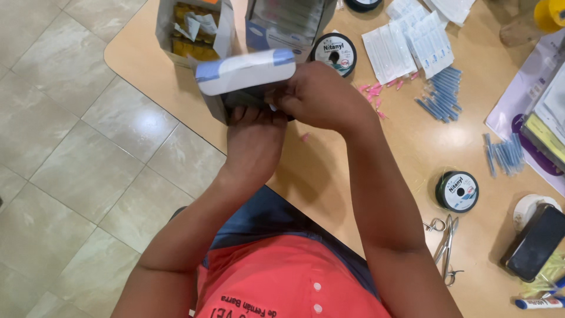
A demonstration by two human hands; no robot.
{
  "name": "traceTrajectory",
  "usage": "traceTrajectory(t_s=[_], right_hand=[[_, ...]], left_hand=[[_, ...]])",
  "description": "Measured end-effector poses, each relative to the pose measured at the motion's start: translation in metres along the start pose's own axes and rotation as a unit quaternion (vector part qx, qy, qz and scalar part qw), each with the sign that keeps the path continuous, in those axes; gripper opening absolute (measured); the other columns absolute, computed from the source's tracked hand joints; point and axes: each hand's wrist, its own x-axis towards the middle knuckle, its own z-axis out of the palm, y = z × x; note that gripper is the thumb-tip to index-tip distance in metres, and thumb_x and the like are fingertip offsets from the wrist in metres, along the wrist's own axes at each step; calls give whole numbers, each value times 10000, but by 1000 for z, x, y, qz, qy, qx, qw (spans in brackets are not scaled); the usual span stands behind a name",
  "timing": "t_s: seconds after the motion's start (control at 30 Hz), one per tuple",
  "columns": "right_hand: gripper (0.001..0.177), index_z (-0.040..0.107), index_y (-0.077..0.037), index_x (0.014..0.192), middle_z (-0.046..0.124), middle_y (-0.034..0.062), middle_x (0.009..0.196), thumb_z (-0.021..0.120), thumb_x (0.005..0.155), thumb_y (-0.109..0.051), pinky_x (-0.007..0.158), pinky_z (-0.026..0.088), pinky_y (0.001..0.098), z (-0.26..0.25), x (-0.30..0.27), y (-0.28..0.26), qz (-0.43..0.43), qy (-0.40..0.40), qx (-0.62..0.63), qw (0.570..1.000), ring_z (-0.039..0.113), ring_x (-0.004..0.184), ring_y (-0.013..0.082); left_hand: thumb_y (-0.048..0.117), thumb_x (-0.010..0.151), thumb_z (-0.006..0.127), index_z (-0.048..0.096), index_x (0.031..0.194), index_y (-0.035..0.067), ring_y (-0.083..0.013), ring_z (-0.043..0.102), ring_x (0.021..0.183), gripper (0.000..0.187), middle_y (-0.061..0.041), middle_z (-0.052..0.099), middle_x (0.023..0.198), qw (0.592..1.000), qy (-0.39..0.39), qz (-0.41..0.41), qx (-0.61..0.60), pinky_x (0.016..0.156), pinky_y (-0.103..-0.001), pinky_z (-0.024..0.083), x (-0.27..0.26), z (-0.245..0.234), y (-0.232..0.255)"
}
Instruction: The person assembles small medical supplies at a desk. They thread a thin filament through a pink plastic tip, then open a box to remove individually wrapped items. They continue threading the filament through additional tips and use a pair of forceps to manipulate the assembly.
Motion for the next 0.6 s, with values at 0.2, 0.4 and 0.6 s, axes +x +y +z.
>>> traceTrajectory(t_s=[0.2, 0.4, 0.6], right_hand=[[413, 638, -71, 1338, 735, 117, 1257, 577, 931, -97, 856, 508, 401, 11, 24, 12, 25, -7, 106, 994, 672, 1095, 332], [644, 706, -270, 1310, 639, -100, 1429, 738, 689, -102, 846, 547, 461, 26, 46, 9, 67, -126, -65, 988, 618, 1210, 308], [316, 753, -219, 1162, 634, 132, 1243, 586, 927, -350, 1022, 415, 477, 70, 47, 29, 15, -72, -265, 961, 518, 1174, 397]], left_hand=[[50, 771, 762, 569, 784, 178, -268, 591, 634, 233, -54, 605, 674, 998, -39, 41, 3, 610, -377, 443, -9, -3, -9], [22, 732, 677, 571, 859, 147, -230, 528, 575, 207, -14, 528, 624, 997, 2, 70, -14, 607, -366, 401, -17, 0, -13], [-6, 776, 655, 552, 826, 152, -255, 506, 619, 195, -32, 508, 656, 995, 4, 83, -47, 664, -391, 396, -18, -2, -14]])
